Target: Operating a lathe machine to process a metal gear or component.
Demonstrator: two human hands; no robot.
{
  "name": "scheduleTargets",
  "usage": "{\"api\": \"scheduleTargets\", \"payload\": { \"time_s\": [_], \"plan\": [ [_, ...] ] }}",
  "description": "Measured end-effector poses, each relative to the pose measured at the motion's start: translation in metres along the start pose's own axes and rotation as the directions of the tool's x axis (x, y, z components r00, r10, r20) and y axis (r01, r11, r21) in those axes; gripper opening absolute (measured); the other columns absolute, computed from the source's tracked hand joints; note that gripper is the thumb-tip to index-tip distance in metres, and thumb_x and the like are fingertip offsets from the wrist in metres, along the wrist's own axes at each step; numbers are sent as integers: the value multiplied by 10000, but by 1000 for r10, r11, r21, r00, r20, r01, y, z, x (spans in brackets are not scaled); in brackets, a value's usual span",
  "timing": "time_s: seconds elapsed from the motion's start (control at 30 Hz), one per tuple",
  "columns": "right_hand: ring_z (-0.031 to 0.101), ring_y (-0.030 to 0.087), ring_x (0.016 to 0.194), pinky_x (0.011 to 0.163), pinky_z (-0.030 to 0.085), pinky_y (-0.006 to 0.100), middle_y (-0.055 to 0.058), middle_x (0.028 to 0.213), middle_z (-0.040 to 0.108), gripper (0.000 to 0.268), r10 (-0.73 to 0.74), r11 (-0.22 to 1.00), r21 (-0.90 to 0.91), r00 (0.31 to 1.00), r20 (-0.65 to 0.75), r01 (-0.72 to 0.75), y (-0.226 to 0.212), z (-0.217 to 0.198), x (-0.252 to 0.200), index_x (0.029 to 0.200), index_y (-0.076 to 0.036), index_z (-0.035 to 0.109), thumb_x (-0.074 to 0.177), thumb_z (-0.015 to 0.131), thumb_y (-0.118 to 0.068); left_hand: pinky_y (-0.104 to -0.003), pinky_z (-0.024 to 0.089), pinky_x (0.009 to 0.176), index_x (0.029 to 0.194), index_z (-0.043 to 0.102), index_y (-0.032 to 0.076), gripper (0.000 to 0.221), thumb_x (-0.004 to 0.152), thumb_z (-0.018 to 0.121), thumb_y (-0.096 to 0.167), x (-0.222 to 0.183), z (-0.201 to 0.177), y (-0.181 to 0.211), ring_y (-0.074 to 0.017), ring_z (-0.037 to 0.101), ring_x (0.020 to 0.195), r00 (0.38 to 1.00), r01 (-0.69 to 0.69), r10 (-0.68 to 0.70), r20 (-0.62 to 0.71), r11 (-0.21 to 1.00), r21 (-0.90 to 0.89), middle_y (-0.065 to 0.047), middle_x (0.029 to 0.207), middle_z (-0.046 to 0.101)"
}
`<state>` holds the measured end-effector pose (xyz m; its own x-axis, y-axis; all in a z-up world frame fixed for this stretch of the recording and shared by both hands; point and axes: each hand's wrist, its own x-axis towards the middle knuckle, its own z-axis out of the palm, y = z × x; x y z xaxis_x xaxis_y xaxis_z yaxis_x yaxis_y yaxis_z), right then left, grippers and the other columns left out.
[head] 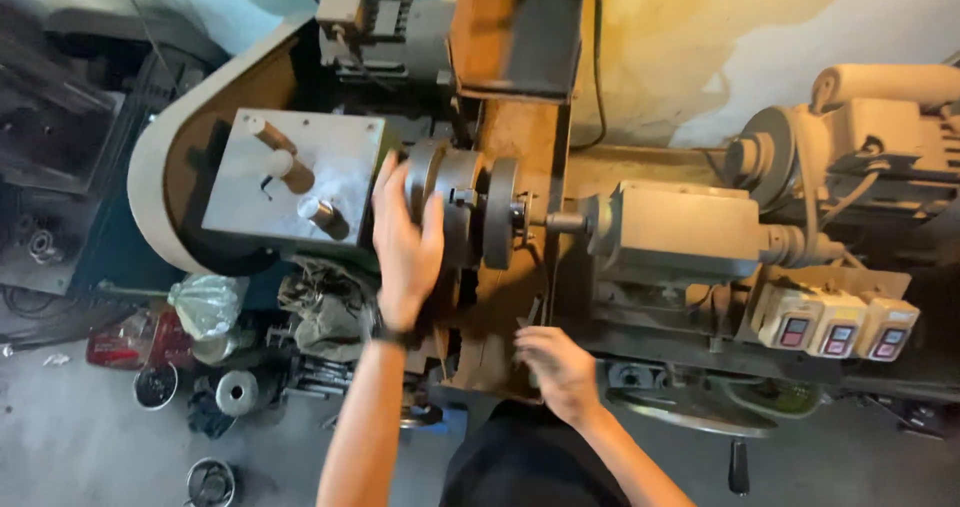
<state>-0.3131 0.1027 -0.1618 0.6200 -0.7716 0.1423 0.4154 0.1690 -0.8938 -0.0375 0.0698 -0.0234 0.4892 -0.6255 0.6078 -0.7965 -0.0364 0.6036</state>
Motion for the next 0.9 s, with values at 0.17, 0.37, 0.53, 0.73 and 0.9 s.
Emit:
{"api": "scheduleTargets", "payload": {
  "time_s": [0.17, 0.37, 0.53, 0.73, 0.9],
  "plan": [
    [614, 361, 1191, 960, 536, 411, 132, 1321, 612, 317, 170, 439, -878, 942, 290, 191, 44, 4, 24, 1096, -107, 738, 816, 636, 0, -542, 536, 857, 1155, 618, -27, 449, 973, 654, 382, 74, 50, -31, -474, 659, 1003, 896, 199, -334, 294, 892, 406, -277, 1095, 676],
    [523, 430, 1265, 1011, 494, 484, 134, 1394, 559, 315, 298, 90, -957, 910, 289, 274, 91, -16, 42, 1077, -141, 737, 789, 636, -61, -547, 568, 727, 916, 657, -14, 467, 924, 693, 452, 78, 58, -41, -474, 688, 839, 897, 212, -373, 236, 833, 511, -275, 912, 691],
    [609, 437, 1100, 791, 551, 479, 272, 1281, 602, 406, 127, -159, -986, 992, 25, 46, 111, -30, 66, 1188, -3, 686, 796, 600, -68, -545, 568, 743, 908, 668, -6, 464, 922, 701, 457, 77, 56, -38, -474, 689, 857, 900, 209, -364, 239, 844, 494, -277, 916, 692],
    [648, 328, 820, 736, 534, 507, 137, 843, 643, 137, 319, -117, -960, 925, 205, 253, 101, -30, 51, 948, -71, 680, 901, 586, -160, -557, 558, 736, 887, 680, -31, 515, 874, 737, 480, 82, 48, -29, -495, 677, 837, 912, 220, -343, 226, 872, 437, -296, 893, 688],
    [663, 412, 848, 713, 539, 503, 238, 945, 660, 319, 185, 183, -982, 982, -19, -54, 14, 10, 66, 1074, 33, 678, 813, 728, -142, -561, 557, 768, 874, 686, -44, 546, 878, 741, 499, 85, 44, -22, -507, 674, 856, 875, 269, -403, 267, 866, 422, -320, 891, 690]
  ]
}}
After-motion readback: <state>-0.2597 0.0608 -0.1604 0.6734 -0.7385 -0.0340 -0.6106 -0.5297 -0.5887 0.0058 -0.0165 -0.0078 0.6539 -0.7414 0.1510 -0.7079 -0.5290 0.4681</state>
